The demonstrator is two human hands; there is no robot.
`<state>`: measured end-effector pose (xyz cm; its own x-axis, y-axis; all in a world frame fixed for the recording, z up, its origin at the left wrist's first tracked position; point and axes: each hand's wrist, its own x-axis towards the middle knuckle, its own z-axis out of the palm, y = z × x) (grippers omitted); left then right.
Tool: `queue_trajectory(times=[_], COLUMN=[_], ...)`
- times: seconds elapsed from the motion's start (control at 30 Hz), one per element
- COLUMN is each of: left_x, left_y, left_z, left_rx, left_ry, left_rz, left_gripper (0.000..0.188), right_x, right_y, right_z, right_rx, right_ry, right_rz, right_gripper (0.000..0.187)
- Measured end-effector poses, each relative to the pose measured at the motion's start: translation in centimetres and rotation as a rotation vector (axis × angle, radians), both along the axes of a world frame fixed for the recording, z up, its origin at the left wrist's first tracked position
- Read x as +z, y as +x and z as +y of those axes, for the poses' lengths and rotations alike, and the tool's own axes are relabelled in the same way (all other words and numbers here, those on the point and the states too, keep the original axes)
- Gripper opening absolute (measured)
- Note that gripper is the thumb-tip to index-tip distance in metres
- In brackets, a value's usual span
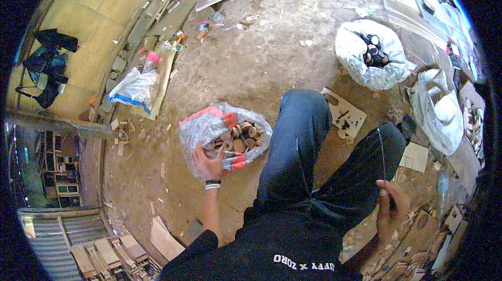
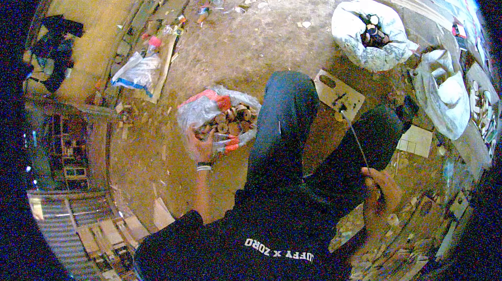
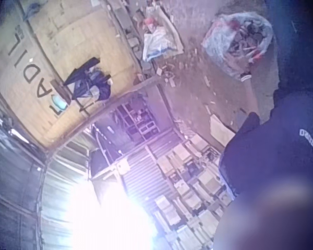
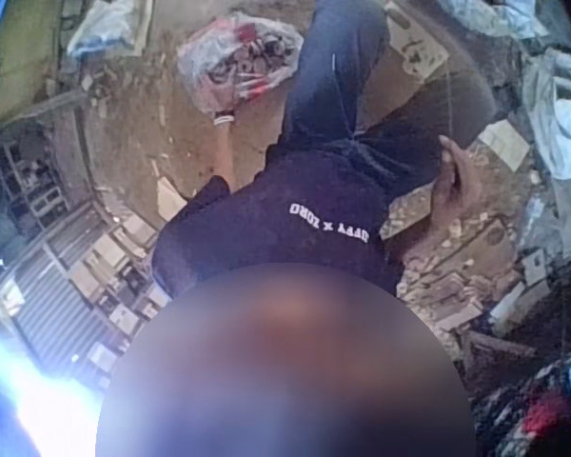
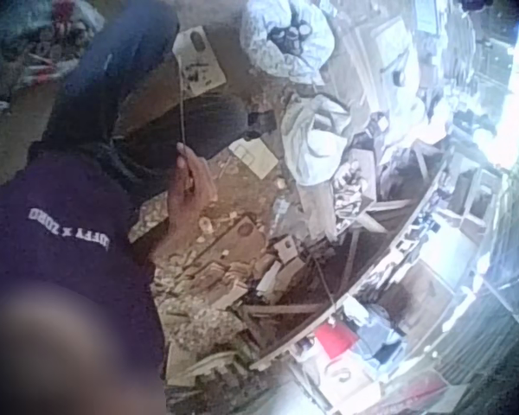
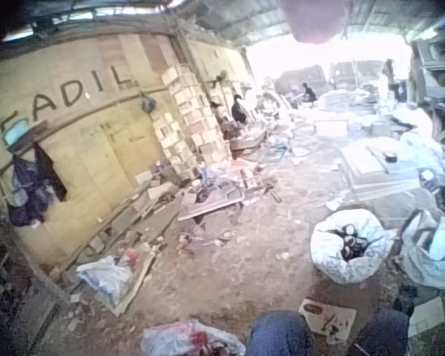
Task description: The person sits on the floor in a workshop and uses a rasp to smooth a wooden dowel. They then pick up small wooden discs from a bag and thread them onto the dowel one by one.
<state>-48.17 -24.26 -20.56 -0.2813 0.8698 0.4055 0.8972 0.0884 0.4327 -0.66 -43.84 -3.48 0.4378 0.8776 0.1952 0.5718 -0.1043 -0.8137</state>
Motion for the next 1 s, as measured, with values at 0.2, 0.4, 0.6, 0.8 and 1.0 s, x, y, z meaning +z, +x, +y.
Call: queue_trajectory(times=[0.2, 0.4, 0.6, 0.8, 1.0], left_x=[-6.8, -5.8, -5.6, -11.4, -1.7], left_y=[-7.9, -10.8, -10.1, -12.7, -11.2], left_z=[5.3, 11.4, 5.6, 7.8, 4.3], left_rx=[0.301, -0.227, 0.083, 0.267, -0.349], left_ry=[0.197, -0.397, -0.52, -0.43, -0.382], left_rz=[-0.774, -1.793, -1.292, -0.545, -0.69], left_gripper=[0.049, 0.038, 0.035, 0.035, 0.033], right_x=[0.8, 1.0, 0.2, -0.6, -1.2], right_y=[0.1, 0.6, 0.6, 0.8, 0.7], right_z=[0.5, -0.7, 0.0, 0.3, 0.2], right_rx=[-0.009, 0.001, -0.03, -0.006, 0.007], right_ry=[0.056, 0.029, 0.083, 0.098, 0.031], right_rz=[0.024, 0.021, 0.028, -0.023, -0.007], right_gripper=[0.017, 0.019, 0.017, 0.015, 0.014])
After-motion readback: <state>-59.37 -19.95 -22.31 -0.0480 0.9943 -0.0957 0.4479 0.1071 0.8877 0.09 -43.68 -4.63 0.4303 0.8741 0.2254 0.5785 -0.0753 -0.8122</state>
